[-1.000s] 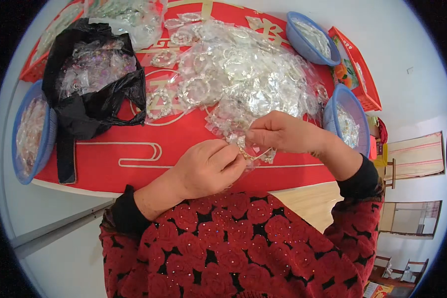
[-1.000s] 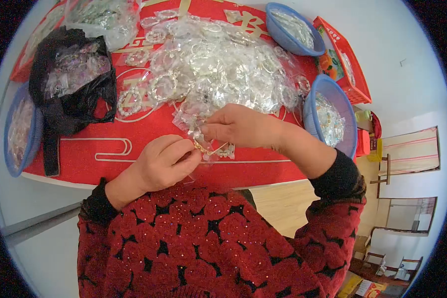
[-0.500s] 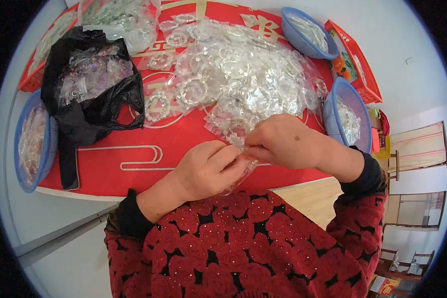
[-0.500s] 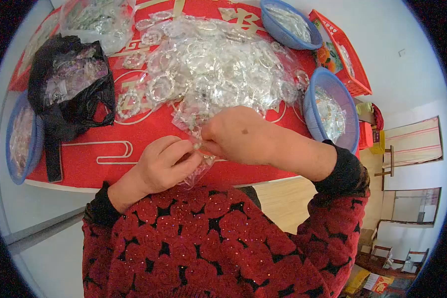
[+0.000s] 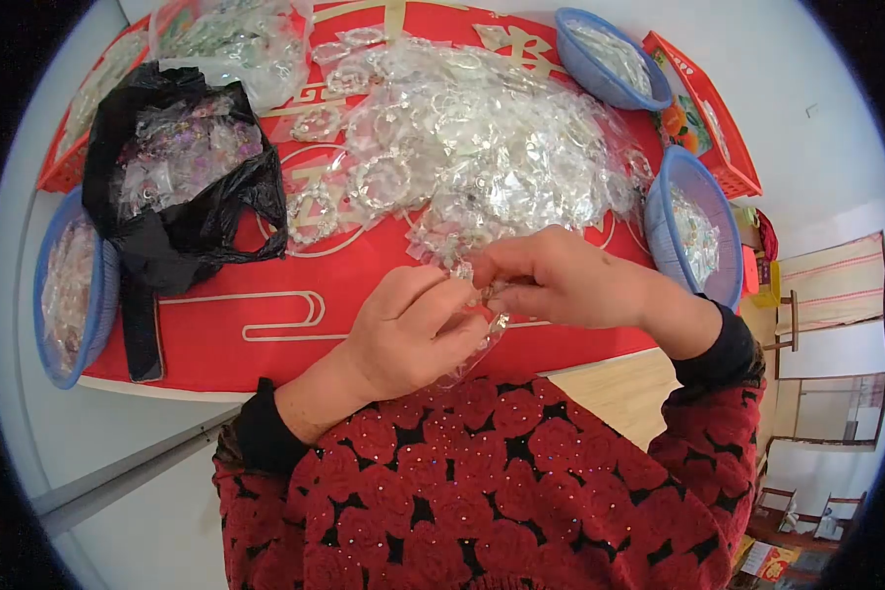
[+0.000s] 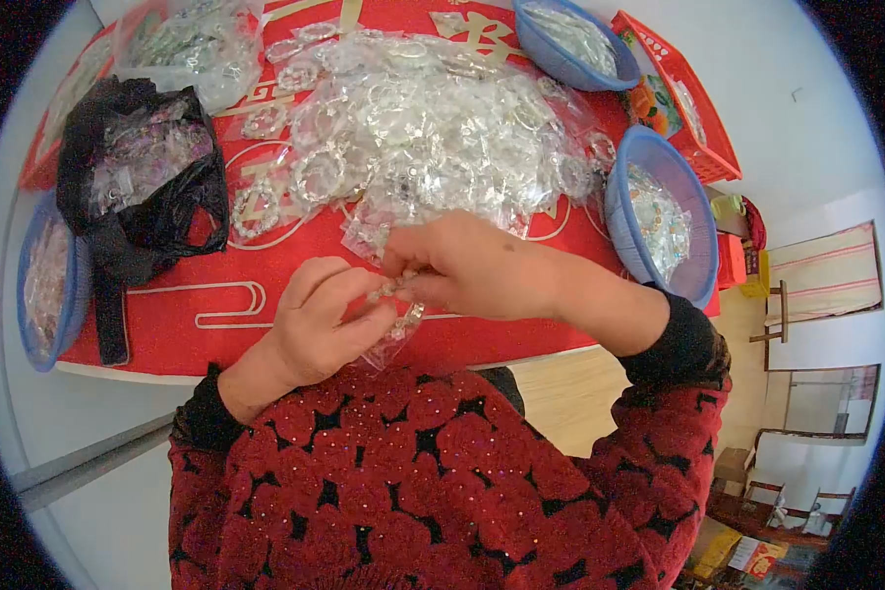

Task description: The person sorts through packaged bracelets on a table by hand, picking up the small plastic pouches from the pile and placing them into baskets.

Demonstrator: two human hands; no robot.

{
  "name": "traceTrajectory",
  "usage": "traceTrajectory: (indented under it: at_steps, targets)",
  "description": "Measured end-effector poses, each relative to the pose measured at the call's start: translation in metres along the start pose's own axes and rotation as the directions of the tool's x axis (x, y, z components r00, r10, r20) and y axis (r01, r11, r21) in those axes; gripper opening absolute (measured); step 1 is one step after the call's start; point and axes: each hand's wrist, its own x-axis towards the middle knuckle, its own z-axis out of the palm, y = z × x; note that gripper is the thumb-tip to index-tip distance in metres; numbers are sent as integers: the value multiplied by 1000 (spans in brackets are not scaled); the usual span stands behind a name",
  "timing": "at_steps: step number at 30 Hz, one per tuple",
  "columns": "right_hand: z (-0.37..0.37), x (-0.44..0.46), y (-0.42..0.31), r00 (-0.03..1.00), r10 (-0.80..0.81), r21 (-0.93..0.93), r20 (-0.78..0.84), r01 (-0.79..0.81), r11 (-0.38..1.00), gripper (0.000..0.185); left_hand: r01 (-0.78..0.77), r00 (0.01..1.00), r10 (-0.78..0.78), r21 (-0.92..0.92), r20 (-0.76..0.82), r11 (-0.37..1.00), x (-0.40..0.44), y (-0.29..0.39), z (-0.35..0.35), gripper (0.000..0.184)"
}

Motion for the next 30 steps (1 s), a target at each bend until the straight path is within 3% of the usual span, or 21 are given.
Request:
traceTrajectory:
  at_steps: [2,5,8,11,14,17,20,23,26,28,30]
  targets:
    - [5,-2,5,999,-41,12,-5,41,999,28,7,1000,-7,6,-12,1000,-1,0,2,20]
    - [13,-2,14,945,-301,-104,-131,289,952,25,5,1000,-5,-10,-3,1000,-3,0,2,27]
    - [17,-7,7,960,-172,60,-222,190,980,21,1,1000,0,-16,9,1000,-2,1,1,27]
    - [13,-12,0,976,18,117,-219,8,993,18,-26,1000,26,-4,0,1000,-3,1,3,28]
    - [13,-10,-1,983,56,104,-177,-37,994,19,-51,999,51,14,-17,999,-3,2,4,29]
    - [21,-4,5,968,-133,-70,-212,120,990,21,-60,998,60,2,-29,998,-4,3,4,29]
    - [21,-1,6,935,-297,-87,-196,285,955,27,-42,999,42,-2,-32,999,-5,2,2,28]
    - [19,-6,1,955,-142,84,-260,169,982,34,-13,997,16,32,-71,999,-5,2,1,27]
    - [15,-3,2,895,-283,-235,-346,209,949,35,11,995,0,109,-103,994,-7,4,-1,27]
    - [21,-2,5,934,-137,101,-331,179,979,32,21,994,-6,130,-109,991,-6,6,-1,27]
    - [27,0,14,975,-47,380,-218,129,916,31,36,993,-18,151,-119,988,-8,6,2,23]
